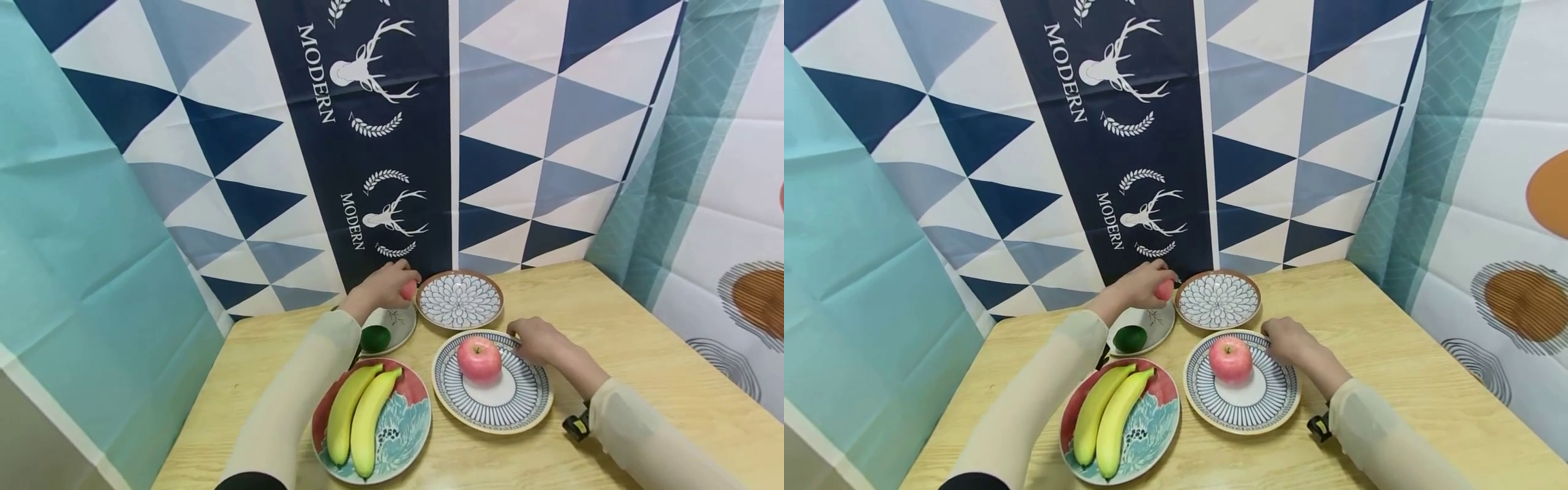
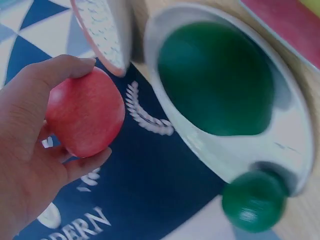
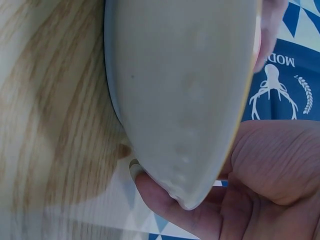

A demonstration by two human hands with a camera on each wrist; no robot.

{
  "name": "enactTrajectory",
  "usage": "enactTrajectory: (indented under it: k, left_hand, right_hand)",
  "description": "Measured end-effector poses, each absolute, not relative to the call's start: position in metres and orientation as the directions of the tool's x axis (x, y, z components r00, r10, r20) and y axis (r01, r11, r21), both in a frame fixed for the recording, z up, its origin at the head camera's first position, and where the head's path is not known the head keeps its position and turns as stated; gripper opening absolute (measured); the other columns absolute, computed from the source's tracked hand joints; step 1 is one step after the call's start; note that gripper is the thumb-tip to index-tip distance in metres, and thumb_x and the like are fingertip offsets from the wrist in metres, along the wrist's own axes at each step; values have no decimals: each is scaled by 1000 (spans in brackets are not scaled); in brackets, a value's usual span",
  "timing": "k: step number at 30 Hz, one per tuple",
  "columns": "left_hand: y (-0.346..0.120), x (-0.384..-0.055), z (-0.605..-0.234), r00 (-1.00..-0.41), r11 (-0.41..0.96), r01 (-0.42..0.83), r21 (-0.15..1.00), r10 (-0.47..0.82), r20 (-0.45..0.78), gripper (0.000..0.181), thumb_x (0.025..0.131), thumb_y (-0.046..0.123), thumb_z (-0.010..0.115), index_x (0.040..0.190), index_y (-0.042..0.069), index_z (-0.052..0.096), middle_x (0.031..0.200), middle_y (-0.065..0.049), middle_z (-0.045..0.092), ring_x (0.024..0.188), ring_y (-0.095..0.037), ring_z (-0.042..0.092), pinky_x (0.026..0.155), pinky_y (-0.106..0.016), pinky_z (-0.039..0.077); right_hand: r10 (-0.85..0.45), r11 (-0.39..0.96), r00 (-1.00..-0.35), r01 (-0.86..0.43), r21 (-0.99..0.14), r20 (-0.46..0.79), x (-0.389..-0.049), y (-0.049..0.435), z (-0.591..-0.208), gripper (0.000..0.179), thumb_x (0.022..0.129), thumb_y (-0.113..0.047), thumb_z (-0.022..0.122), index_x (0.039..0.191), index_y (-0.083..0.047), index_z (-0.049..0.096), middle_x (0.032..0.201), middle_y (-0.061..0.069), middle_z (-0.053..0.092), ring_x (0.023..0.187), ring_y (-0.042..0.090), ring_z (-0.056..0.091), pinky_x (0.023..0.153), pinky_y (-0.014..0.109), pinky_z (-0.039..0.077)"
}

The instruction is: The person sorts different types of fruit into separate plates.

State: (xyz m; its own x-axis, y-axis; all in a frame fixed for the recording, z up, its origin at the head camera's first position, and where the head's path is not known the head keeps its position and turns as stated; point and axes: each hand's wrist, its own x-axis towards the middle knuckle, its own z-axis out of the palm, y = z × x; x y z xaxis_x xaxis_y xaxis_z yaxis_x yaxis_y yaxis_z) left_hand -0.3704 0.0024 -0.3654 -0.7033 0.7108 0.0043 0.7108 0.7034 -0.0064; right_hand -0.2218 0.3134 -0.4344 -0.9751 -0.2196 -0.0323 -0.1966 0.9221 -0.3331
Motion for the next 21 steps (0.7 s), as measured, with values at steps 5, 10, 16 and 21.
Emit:
enactTrajectory:
  k: [5,10,16,21]
  left_hand:
    - [21,-354,-362,-633,633,773,-32,774,9,60,91,27,82,147,26,62,137,-5,53,114,-24,52,92,-32,52]
    - [41,-338,-360,-561,561,828,-14,828,22,60,89,28,81,146,25,63,140,-5,53,114,-24,53,89,-29,51]
    - [61,-313,-348,-490,489,872,18,872,13,58,92,30,79,147,24,62,148,-6,50,120,-24,52,92,-27,50]
    - [76,-291,-343,-412,412,911,-25,911,3,61,94,35,78,151,26,59,147,-4,50,128,-18,48,105,-27,44]
  right_hand:
    - [-216,925,-976,-193,-329,-35,-221,313,-435,23,85,1,75,107,3,70,99,17,70,88,30,64,79,48,58]
    - [-211,927,-977,-188,-325,-37,-219,313,-435,23,85,1,76,108,3,70,99,18,70,89,31,64,80,49,57]
    - [-212,927,-976,-188,-326,-41,-218,314,-435,22,86,1,75,107,3,70,97,17,69,87,30,63,79,48,57]
    - [-225,922,-974,-204,-330,-27,-219,315,-436,23,86,0,76,108,4,70,96,16,69,86,30,64,78,49,57]
